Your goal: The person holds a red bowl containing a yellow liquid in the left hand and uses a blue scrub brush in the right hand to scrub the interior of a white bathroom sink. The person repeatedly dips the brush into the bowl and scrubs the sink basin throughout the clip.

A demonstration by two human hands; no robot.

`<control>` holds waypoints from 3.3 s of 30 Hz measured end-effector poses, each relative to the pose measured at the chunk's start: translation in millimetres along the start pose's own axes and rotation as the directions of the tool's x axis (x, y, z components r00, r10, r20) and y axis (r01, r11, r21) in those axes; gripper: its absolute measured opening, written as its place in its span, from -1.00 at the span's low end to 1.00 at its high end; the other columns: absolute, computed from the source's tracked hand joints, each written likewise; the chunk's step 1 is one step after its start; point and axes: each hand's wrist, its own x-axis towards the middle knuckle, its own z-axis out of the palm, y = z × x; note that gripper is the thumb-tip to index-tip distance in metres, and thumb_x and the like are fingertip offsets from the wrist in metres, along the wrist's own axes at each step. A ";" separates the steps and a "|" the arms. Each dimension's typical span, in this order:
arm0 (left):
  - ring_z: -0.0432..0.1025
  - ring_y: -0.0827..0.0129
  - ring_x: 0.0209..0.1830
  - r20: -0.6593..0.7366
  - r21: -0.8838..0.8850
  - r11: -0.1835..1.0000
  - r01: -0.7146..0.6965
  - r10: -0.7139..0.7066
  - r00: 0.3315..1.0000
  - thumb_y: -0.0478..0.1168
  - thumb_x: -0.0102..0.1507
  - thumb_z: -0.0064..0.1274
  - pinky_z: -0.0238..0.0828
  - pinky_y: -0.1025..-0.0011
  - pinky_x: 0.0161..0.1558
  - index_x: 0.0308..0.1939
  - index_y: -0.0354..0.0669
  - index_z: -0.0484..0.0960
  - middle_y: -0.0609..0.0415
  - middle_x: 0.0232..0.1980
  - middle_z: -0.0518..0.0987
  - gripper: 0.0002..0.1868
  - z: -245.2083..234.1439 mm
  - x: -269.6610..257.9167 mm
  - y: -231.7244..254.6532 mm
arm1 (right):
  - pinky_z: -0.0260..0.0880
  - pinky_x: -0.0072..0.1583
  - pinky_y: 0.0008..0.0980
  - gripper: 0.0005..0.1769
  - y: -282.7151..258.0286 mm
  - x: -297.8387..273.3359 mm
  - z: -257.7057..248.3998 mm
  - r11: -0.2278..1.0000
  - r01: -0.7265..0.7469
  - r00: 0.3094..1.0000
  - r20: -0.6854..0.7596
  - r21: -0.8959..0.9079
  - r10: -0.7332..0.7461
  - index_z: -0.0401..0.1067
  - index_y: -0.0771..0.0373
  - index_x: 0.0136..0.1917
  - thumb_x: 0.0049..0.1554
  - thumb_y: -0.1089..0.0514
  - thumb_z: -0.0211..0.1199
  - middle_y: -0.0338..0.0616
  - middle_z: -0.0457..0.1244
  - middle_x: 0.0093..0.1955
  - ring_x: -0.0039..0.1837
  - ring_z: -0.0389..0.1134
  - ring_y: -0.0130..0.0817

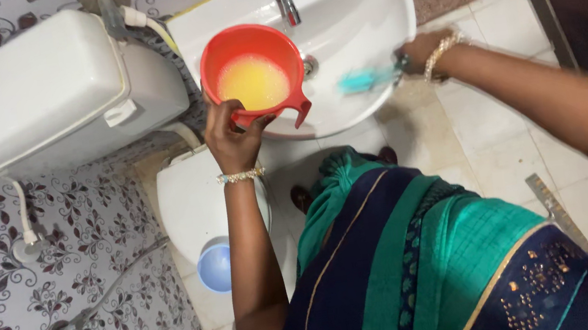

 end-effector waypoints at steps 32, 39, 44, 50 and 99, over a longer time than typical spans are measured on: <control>0.43 0.34 -0.38 -0.002 0.039 0.994 0.100 -0.100 0.995 -0.32 -0.13 0.57 0.36 0.39 -0.38 -0.26 -0.23 0.60 0.04 -0.23 0.53 -0.52 -15.6 -14.5 -3.2 | 0.41 0.08 0.01 -0.58 29.7 -5.2 1.4 0.989 -0.055 0.995 0.071 -0.136 0.065 0.47 -0.22 0.33 0.20 -0.08 0.12 -0.03 0.41 0.11 0.17 0.46 -0.04; 0.41 0.42 -0.42 -0.008 -0.005 0.987 0.161 -0.161 0.987 -0.34 -0.12 0.54 0.35 0.44 -0.39 -0.26 -0.25 0.58 0.08 -0.25 0.50 -0.54 -12.5 -13.6 -4.1 | 0.51 -0.09 -0.08 -0.51 38.8 -11.7 6.6 0.965 -0.157 0.988 -0.036 -0.209 0.152 0.30 -0.37 0.50 0.37 0.06 -0.07 -0.02 0.46 -0.05 -0.04 0.56 -0.06; 0.35 0.40 -0.40 0.005 -0.015 0.983 0.182 -0.182 0.983 -0.42 -0.11 0.52 0.33 0.43 -0.39 -0.25 -0.25 0.60 0.07 -0.23 0.48 -0.56 -12.2 -16.0 -2.3 | 0.46 -0.06 -0.08 -0.55 33.8 -16.1 -3.7 0.961 -0.086 0.986 -0.159 -0.264 0.045 0.39 -0.20 0.40 0.24 -0.03 0.11 -0.08 0.45 -0.04 -0.01 0.50 -0.11; 0.41 0.49 -0.42 0.017 -0.039 0.972 0.232 -0.232 0.973 -0.33 -0.12 0.58 0.36 0.47 -0.43 -0.25 -0.23 0.59 0.11 -0.24 0.50 -0.51 -11.0 -15.4 0.8 | 0.49 0.04 0.01 -0.54 13.7 -10.9 4.0 0.977 -0.058 0.997 0.043 -0.208 0.068 0.34 -0.22 0.39 0.22 0.04 0.16 -0.05 0.44 0.04 0.04 0.52 -0.06; 0.58 0.39 -0.25 -0.033 -0.133 0.983 0.124 -0.130 0.991 -0.26 -0.06 0.57 0.56 0.47 -0.34 -0.20 -0.23 0.58 0.03 -0.10 0.56 -0.51 -19.0 -22.3 0.0 | 0.44 0.00 -0.08 -0.53 -6.1 23.7 -15.3 0.881 -0.137 0.988 -0.127 -0.453 0.088 0.51 -0.13 0.28 0.08 -0.06 0.40 -0.25 0.45 0.08 0.16 0.49 -0.19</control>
